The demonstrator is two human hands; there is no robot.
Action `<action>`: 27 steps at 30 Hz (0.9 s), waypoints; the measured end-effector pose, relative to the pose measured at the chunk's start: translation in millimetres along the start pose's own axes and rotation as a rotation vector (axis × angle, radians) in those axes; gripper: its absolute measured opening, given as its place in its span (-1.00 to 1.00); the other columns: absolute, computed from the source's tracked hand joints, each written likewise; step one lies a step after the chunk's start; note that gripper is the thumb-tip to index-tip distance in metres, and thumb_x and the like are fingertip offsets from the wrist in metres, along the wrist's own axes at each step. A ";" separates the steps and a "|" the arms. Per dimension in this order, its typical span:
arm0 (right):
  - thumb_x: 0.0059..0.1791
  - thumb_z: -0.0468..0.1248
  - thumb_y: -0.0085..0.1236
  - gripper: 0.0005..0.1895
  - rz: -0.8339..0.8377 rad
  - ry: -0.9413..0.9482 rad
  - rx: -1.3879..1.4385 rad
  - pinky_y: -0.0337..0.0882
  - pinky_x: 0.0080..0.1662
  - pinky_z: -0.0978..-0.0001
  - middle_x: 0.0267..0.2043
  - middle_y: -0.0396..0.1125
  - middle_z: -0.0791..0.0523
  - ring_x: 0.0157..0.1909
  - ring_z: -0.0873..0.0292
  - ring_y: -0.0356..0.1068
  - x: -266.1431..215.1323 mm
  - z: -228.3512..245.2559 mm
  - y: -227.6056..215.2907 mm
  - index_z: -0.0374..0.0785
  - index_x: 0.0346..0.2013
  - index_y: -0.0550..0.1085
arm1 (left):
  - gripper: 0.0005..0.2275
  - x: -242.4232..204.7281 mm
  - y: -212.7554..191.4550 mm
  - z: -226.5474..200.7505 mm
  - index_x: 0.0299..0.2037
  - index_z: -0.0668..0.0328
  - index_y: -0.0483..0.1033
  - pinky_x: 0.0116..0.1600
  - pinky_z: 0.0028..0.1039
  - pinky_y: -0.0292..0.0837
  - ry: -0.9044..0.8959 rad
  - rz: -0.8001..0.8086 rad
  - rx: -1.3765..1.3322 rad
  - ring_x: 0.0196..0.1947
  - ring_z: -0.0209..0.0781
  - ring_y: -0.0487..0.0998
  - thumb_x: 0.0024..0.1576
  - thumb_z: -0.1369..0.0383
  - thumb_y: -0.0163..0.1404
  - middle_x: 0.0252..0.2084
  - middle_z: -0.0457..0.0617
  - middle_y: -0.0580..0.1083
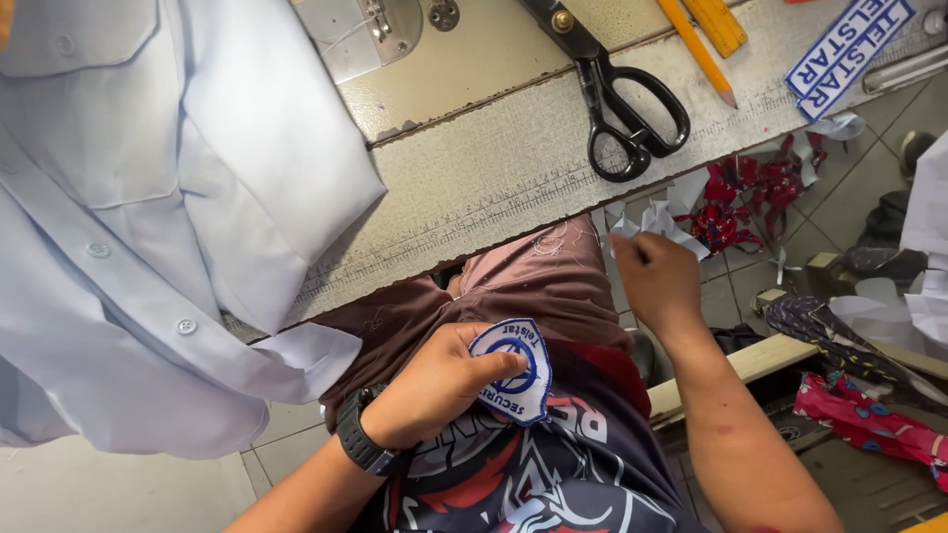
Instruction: Preparing and sewing embroidered patches onto a white uniform shirt using an industrial sewing machine.
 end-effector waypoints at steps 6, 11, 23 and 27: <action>-0.09 -0.10 0.29 -0.54 0.615 -0.198 0.630 0.53 0.00 0.35 -0.16 0.53 0.05 -0.11 0.18 0.51 -61.4 79.0 51.1 -0.33 -0.02 0.54 | -0.91 6.7 9.9 -2.8 -0.39 0.29 0.55 -0.29 -0.55 0.47 0.041 0.074 0.044 -0.48 -0.32 0.56 0.14 0.45 0.09 -0.45 -0.06 0.57; 0.03 -0.34 0.20 -0.85 0.314 -0.117 0.837 0.30 -0.40 0.54 -0.55 0.33 0.17 -0.50 0.33 0.28 -71.5 95.5 45.1 -0.26 -0.44 0.50 | -0.78 13.1 -24.0 -2.2 -0.07 0.39 0.52 -0.24 -0.42 0.61 0.265 -0.013 -0.393 -0.33 -0.16 0.62 0.15 0.41 0.10 -0.19 0.13 0.60; 0.10 -0.04 -0.01 -0.59 0.360 -0.063 0.820 0.13 -0.55 0.57 -0.53 0.34 0.14 -0.61 0.37 0.14 -72.3 96.2 56.9 -0.36 -0.19 0.54 | -0.86 -1.9 -36.1 -9.6 -0.30 0.27 0.60 -0.38 -0.56 0.47 0.309 -0.263 -0.143 -0.50 -0.35 0.51 0.12 0.34 0.17 -0.46 -0.07 0.55; 0.00 -0.37 0.23 -0.89 0.265 -0.262 0.710 0.37 -0.20 0.50 -0.39 0.38 0.17 -0.32 0.31 0.33 -72.6 123.4 41.0 -0.25 -0.42 0.48 | -0.83 -4.8 -26.5 -13.0 -0.24 0.28 0.53 -0.45 -0.43 0.65 0.264 -0.144 -0.167 -0.50 -0.29 0.52 0.11 0.34 0.17 -0.43 -0.03 0.50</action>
Point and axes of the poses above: each hand's wrist, its own x-axis towards the middle knuckle, its own y-axis out of the palm, z = x × y, the point moved 10 cm from there along x, towards the middle knuckle
